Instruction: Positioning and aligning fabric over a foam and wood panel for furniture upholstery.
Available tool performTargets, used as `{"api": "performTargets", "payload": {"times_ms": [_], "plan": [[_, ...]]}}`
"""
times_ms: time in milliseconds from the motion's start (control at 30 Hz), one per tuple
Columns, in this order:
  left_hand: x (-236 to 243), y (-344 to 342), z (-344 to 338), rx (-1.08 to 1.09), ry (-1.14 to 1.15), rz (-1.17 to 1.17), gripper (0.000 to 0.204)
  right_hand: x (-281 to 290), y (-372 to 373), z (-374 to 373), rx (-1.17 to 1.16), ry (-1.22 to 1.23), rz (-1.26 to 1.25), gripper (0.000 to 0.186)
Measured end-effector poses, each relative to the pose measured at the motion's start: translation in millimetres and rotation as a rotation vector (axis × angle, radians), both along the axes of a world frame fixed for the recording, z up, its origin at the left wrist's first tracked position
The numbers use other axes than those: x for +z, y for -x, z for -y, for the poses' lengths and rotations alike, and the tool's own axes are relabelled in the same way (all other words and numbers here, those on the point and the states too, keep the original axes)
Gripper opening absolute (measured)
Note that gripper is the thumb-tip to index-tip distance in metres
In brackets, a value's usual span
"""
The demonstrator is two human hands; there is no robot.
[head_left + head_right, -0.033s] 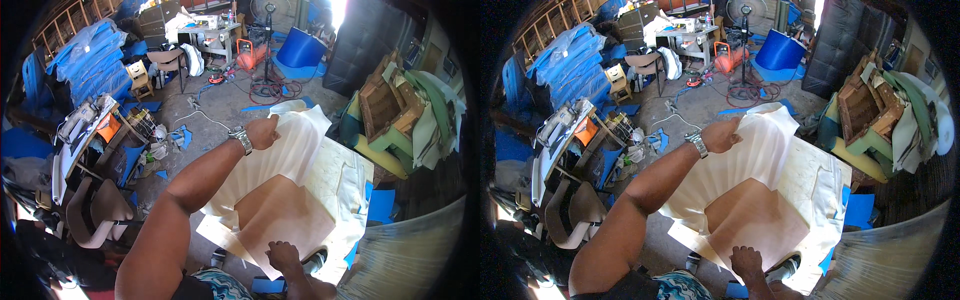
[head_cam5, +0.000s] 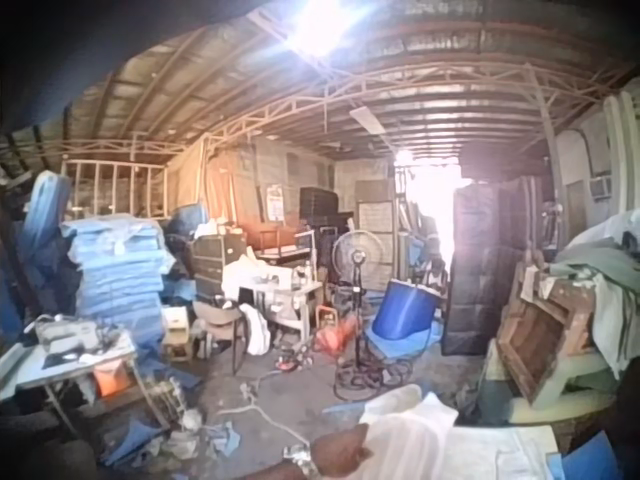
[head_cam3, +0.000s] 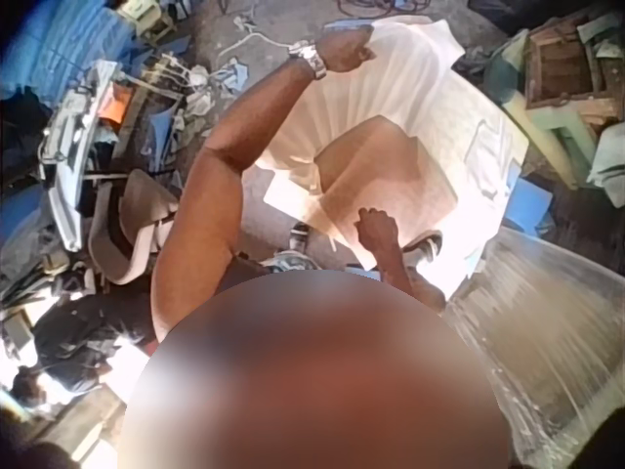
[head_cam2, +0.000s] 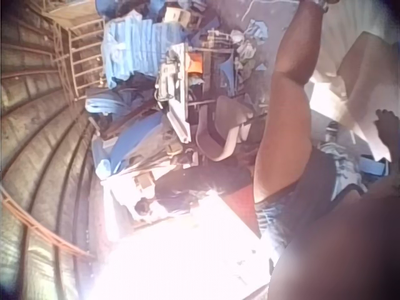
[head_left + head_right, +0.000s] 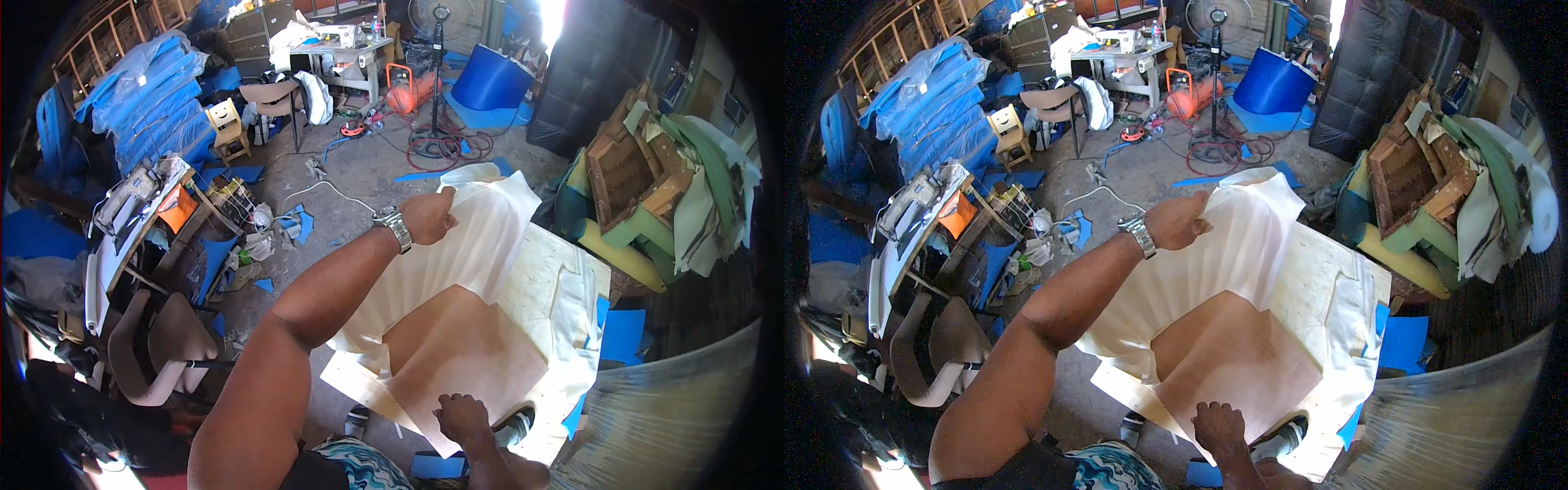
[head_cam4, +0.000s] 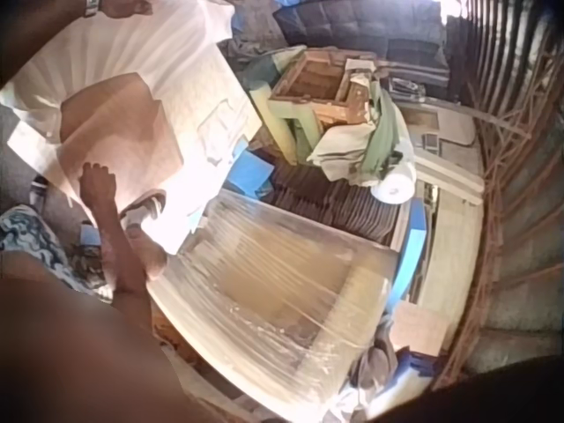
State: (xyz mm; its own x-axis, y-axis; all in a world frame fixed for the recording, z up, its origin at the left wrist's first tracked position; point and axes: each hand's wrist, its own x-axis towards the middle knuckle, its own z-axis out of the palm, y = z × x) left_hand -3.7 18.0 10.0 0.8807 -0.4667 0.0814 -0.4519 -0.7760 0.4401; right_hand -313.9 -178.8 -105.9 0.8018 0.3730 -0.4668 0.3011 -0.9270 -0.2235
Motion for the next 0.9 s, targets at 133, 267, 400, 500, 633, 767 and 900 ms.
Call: {"api": "performTargets", "payload": {"times_ms": [133, 267, 400, 500, 633, 767, 900], "plan": [[-0.7, -1.1, 0.0, 0.005, -0.004, -0.011, 0.049, 1.4, -0.9, -0.8, -0.002, -0.004, -0.020, 0.032], [-1.5, -1.9, -0.5, 0.001, -0.010, -0.003, 0.048, 2.2, -2.1, -1.3, -0.001, 0.002, -0.035, 0.033], [-1.4, -2.2, 0.0, 0.001, 0.001, -0.004, 0.047, 2.5, -2.1, -1.0, 0.006, 0.013, -0.026, 0.032], [-0.8, -1.0, -0.1, 0.002, -0.007, 0.015, 0.044, 2.4, -0.9, 0.0, 0.003, -0.018, -0.006, 0.032], [-0.2, -0.1, 0.4, 0.014, -0.015, 0.017, 0.043, 0.4, -1.2, 0.0, 0.005, -0.012, -0.005, 0.032], [1.5, 1.3, 0.7, 0.020, -0.016, 0.018, 0.043, -0.4, -0.9, 0.3, 0.005, -0.011, 0.002, 0.032], [2.6, 2.6, 0.4, 0.016, -0.018, 0.024, 0.042, -1.3, -1.0, 0.4, -0.015, -0.004, -0.008, 0.033]]}}
